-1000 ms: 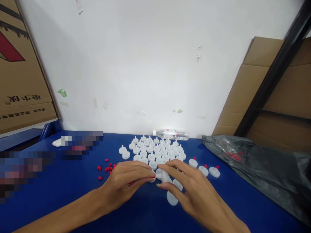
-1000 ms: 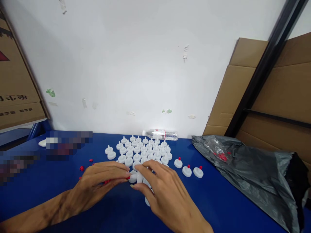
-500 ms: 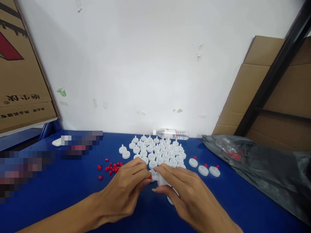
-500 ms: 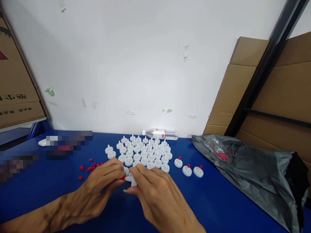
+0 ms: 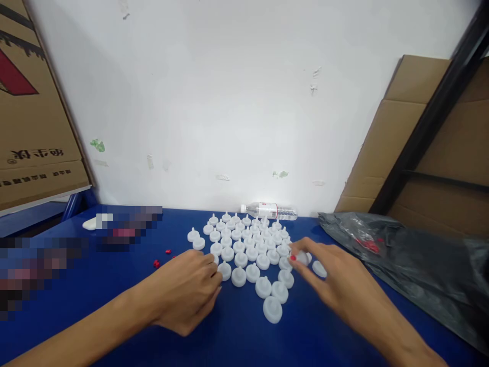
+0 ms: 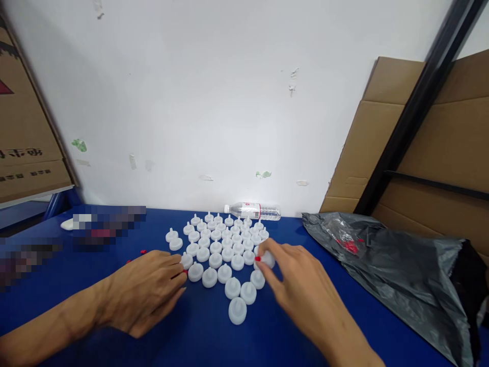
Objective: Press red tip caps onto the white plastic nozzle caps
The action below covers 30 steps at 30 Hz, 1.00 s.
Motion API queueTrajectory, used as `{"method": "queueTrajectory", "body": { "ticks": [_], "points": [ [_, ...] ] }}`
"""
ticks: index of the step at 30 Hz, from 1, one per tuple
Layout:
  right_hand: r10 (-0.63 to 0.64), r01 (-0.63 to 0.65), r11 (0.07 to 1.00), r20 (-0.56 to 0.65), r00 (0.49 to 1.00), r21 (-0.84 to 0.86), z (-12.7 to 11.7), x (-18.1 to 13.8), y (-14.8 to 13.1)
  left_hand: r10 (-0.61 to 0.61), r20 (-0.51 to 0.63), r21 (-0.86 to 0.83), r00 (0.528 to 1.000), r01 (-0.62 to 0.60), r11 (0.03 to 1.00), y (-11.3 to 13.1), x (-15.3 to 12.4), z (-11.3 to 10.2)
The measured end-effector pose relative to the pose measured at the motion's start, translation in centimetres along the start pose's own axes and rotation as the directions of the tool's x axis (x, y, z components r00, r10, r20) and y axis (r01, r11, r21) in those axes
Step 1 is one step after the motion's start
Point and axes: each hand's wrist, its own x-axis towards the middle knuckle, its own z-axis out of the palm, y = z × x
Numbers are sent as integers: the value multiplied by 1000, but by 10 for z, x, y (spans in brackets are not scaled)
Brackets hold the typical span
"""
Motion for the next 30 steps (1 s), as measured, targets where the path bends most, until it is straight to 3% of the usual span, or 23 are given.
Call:
{"method": "queueTrajectory", "body": {
  "ticks": [2, 6, 10, 13, 17, 21, 27, 30],
  "points": [
    [26, -26, 1000, 15, 1000, -18, -3, -1, 19, -28, 113, 63, 993, 21, 998, 0, -2, 4],
    [54, -61, 997, 137, 989, 44, -3, -2, 41, -40, 209, 57, 977, 29, 998, 7, 0, 10],
    [112, -143, 986, 297, 948, 85, -1, -4, 47, -46, 225, 51, 973, 35, 998, 13, 2, 13],
    [164, -187, 981, 291, 943, 52, -1, -4, 46, -11, 199, 69, 980, -3, 998, 13, 2, 14],
    [74, -86, 994, 158, 985, 70, 2, -3, 38, 23, 36, 88, 999, -26, 996, 8, 3, 17],
    [-1, -19, 994, 177, 984, 110, 18, -9, 32, -36, -203, 25, 979, 42, 999, 3, 5, 25],
    [5, -29, 991, 184, 983, 129, 29, -12, 36, -84, -355, -135, 931, 38, 990, -1, 2, 33],
    [-6, -34, 988, 251, 968, 154, 24, -6, 34, -94, -369, -116, 925, 54, 992, -2, 0, 34]
  ]
}}
